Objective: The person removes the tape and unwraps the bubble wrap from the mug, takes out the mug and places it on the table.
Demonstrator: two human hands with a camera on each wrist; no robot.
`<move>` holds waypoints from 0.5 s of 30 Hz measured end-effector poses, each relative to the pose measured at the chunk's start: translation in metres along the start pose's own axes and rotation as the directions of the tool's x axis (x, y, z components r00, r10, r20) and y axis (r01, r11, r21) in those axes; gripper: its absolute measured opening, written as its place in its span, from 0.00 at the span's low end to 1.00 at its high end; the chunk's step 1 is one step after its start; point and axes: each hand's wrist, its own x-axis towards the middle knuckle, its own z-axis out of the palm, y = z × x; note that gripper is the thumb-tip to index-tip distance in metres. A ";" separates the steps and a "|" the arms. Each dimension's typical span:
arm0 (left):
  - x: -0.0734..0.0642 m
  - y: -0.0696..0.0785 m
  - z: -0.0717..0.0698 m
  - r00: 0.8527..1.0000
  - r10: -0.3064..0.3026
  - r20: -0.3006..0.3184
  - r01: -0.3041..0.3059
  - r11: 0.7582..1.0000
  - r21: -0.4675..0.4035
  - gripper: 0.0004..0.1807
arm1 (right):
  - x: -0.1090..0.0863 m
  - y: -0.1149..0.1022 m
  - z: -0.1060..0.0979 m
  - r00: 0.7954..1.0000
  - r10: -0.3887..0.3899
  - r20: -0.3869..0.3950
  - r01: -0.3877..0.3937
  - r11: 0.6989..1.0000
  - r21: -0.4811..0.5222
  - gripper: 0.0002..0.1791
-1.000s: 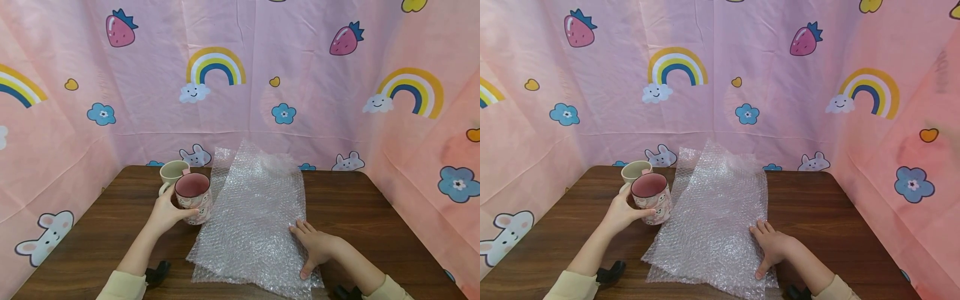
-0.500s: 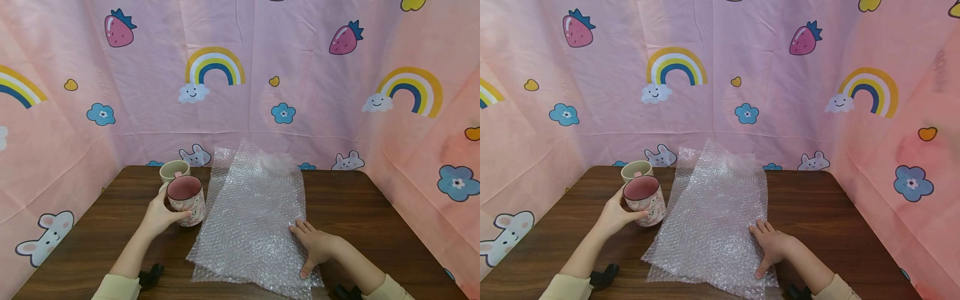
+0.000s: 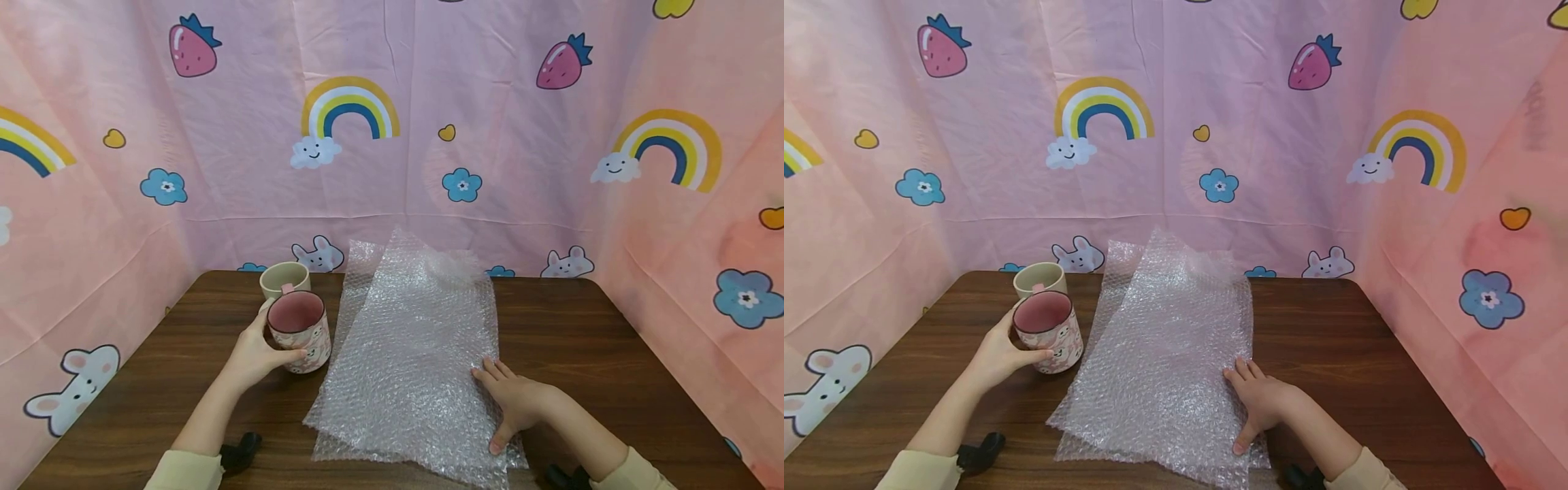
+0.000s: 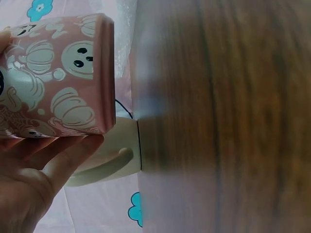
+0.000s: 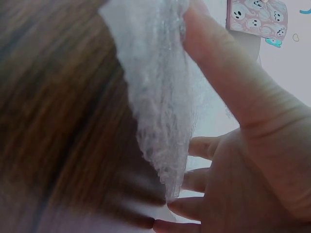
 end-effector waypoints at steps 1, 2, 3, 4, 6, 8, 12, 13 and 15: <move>0.000 -0.001 -0.001 1.000 -0.003 0.006 0.003 1.000 0.002 0.62 | 0.000 0.000 0.000 1.000 0.000 -0.001 0.000 1.000 -0.003 0.70; -0.001 -0.001 -0.002 1.000 -0.005 0.012 0.005 1.000 0.003 0.62 | 0.000 0.000 0.001 1.000 0.000 -0.003 0.000 1.000 -0.005 0.70; -0.002 -0.002 -0.002 1.000 -0.005 0.018 0.004 1.000 0.004 0.62 | 0.000 0.000 0.001 1.000 0.001 -0.004 -0.001 1.000 -0.005 0.70; -0.002 -0.003 -0.003 1.000 -0.004 0.024 0.004 1.000 0.001 0.62 | 0.000 0.000 0.001 1.000 0.000 -0.005 -0.001 1.000 -0.008 0.70; -0.003 -0.005 -0.005 0.999 0.000 0.035 0.000 1.000 -0.001 0.63 | 0.000 0.001 0.001 1.000 0.002 -0.007 -0.002 1.000 -0.006 0.70; -0.004 -0.007 -0.006 0.999 0.014 0.042 -0.014 1.000 0.000 0.63 | 0.001 0.001 0.001 1.000 0.004 -0.007 -0.004 1.000 -0.004 0.70; -0.004 -0.010 -0.008 0.998 0.050 0.049 -0.050 0.999 0.000 0.62 | 0.001 0.002 0.001 1.000 0.003 -0.007 -0.003 1.000 0.002 0.70; -0.004 -0.010 -0.008 0.997 0.058 0.053 -0.058 0.998 -0.006 0.62 | 0.002 0.003 0.002 1.000 0.003 -0.006 -0.003 1.000 0.003 0.70; -0.004 -0.011 -0.008 0.996 0.065 0.062 -0.064 0.998 -0.011 0.62 | 0.002 0.003 0.002 1.000 0.005 -0.004 -0.005 1.000 0.005 0.70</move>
